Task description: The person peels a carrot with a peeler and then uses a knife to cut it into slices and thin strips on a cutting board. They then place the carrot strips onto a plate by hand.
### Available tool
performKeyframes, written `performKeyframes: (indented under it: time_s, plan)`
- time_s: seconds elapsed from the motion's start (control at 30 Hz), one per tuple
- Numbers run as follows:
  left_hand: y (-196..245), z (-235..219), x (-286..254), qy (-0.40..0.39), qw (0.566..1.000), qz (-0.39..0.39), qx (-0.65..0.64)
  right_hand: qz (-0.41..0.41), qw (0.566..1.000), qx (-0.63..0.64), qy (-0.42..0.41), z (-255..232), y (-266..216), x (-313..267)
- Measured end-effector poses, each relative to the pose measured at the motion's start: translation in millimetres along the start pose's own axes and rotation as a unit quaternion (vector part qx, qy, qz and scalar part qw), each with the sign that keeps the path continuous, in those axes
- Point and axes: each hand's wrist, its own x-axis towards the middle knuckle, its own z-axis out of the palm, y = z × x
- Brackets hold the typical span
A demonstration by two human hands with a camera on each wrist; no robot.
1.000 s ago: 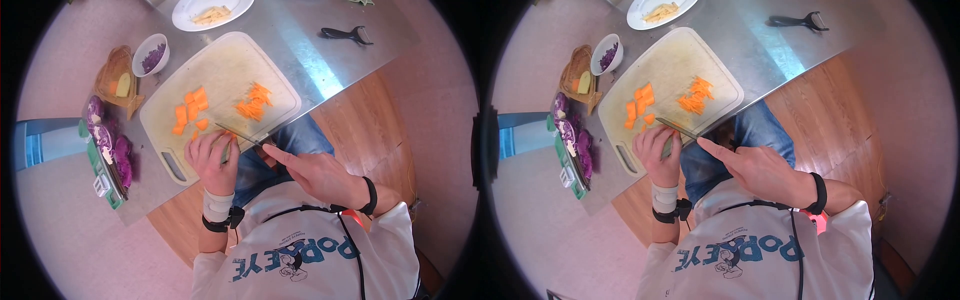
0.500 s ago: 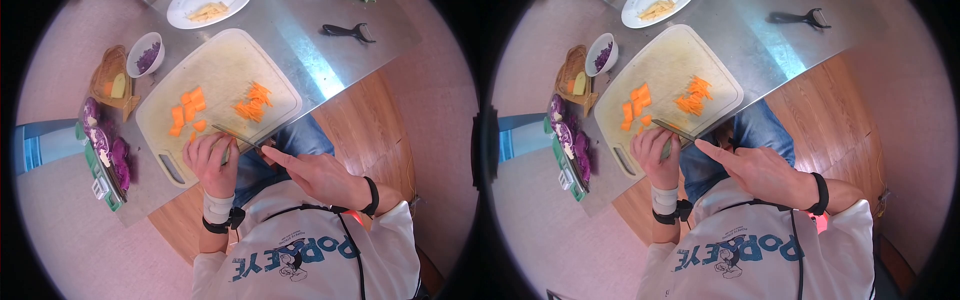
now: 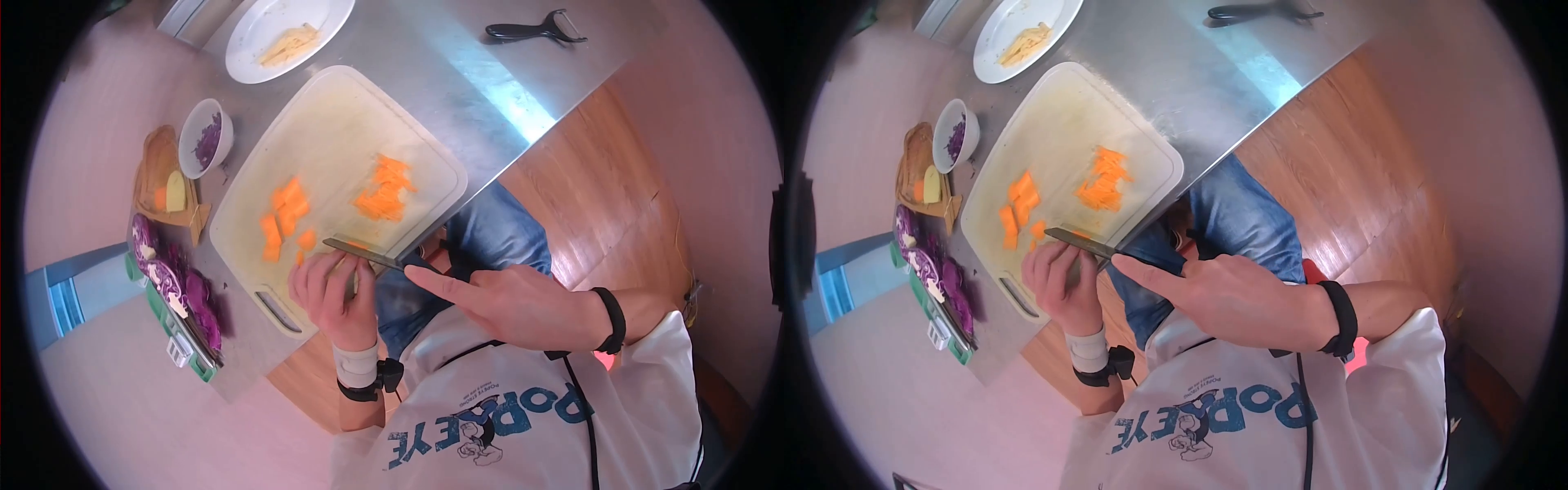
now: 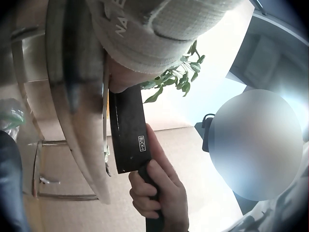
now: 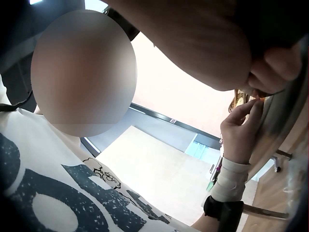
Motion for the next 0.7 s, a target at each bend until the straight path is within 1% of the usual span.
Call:
performKeyframes:
  time_s: [0.1, 0.17, 0.2, 0.27, 0.3, 0.43, 0.5, 0.57, 0.7]
  plan:
    - [1.4, -1.7, 1.0, -0.013, 1.0, 0.004, -0.005, -0.01, 1.0, 0.025, -0.007, -2.1, 2.9, 2.9]
    - [-0.3, -2.0, 0.4, -0.016, 1.0, -0.001, -0.007, -0.052, 0.998, 0.038, 0.008, -1.7, 5.8, 6.5]
    - [-0.9, -2.1, 0.0, -0.018, 1.0, -0.005, -0.009, -0.052, 0.998, 0.038, 0.005, -4.5, 6.1, 8.2]
    - [-1.7, -1.8, -0.7, -0.018, 1.0, -0.01, -0.011, -0.045, 0.994, 0.093, -0.018, -11.2, 5.5, 11.5]
    - [-1.9, -1.7, -0.7, -0.018, 1.0, -0.012, -0.014, -0.046, 0.994, 0.092, -0.021, -11.6, 5.4, 13.7]
    - [-1.0, -3.0, -0.2, -0.018, 1.0, -0.017, -0.016, -0.045, 0.998, 0.051, -0.017, -2.7, 3.8, 22.0]
    - [-1.9, -1.8, -1.7, -0.003, 1.0, -0.021, -0.018, -0.051, 0.998, 0.03, -0.011, 2.7, -2.5, 23.0]
    - [-2.6, -1.3, -3.6, 0.0, 1.0, -0.022, -0.016, -0.022, 0.999, -0.043, -0.01, 6.9, -13.7, 20.8]
    - [-1.1, -2.0, -4.8, 0.003, 1.0, -0.023, -0.006, -0.018, 0.998, -0.068, 0.0, 8.5, -19.1, 18.8]
